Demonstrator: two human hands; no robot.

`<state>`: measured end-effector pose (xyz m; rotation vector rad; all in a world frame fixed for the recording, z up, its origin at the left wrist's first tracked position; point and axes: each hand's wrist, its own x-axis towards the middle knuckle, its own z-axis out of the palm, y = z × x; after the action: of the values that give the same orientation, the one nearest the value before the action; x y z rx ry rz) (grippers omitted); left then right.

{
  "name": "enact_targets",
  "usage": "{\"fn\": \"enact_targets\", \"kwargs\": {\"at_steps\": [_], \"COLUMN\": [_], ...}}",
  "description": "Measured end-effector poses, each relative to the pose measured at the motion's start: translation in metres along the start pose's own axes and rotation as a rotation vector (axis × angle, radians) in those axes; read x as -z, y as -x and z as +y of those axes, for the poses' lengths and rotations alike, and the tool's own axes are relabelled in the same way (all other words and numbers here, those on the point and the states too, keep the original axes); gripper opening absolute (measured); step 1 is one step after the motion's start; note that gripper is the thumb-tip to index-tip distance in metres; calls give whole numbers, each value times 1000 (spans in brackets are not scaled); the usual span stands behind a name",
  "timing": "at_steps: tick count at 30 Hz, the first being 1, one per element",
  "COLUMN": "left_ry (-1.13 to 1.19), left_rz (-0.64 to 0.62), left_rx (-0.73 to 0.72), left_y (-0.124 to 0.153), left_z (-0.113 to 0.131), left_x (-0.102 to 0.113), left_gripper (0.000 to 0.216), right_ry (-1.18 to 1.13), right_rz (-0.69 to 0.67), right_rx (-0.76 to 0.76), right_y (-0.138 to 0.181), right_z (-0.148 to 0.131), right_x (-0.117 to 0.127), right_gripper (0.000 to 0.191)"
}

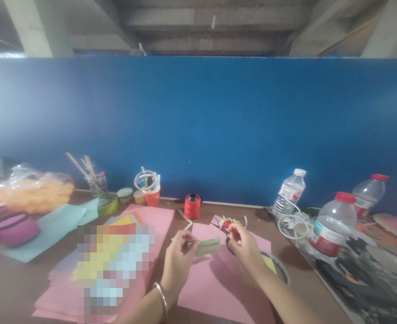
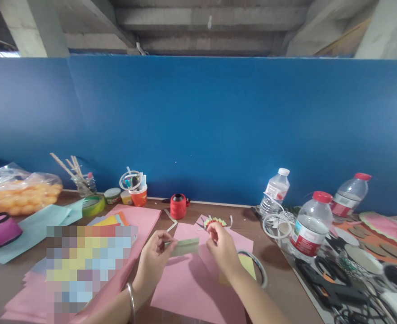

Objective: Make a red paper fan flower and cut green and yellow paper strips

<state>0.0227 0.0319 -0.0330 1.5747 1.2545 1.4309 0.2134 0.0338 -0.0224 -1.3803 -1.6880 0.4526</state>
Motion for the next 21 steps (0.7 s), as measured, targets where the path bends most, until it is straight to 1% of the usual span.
{"fn": "enact_targets", "kwargs": {"at_steps": [1, 3, 4, 6, 8, 10, 12, 14, 17, 21], "left_ry": [17, 42, 44, -9, -148, -314, -437, -517, -602, -671], "left_rz": [-13, -51, -70, -104, -151, -200, -204, -183, -157, -152], "left_rx": [7, 15, 19, -3, -112, -299, -430, -487, -515, -572], "left_y": [0, 0, 0, 1, 2, 3, 4, 5, 5, 3], "left_z": [-2, -5, -7, -6, -2, 4, 10, 13, 16, 16], "left_x": [-1, -2, -3, -2, 0, 3, 4, 4, 2, 2], "left_gripper": [8, 9, 9, 9, 12, 17, 15, 14, 14, 14], "right_ry": [-29, -71, -78, -66, -10, 62, 116, 146, 169, 189], "right_rz": [7, -37, -81, -174, -185, -173, -176, -178, -172, -175], "right_rx": [27, 106, 126, 127, 127, 152, 188, 211, 231, 266], "right_y": [0, 3, 4, 8, 12, 15, 17, 19, 21, 23], "right_z": [-3, -11, -16, -26, -33, -38, -41, -43, -44, -44], "right_x": [0, -3, -6, -11, -15, -16, -17, -17, -18, -18], "right_gripper": [21, 25, 23, 13, 15, 15, 12, 11, 11, 11]}}
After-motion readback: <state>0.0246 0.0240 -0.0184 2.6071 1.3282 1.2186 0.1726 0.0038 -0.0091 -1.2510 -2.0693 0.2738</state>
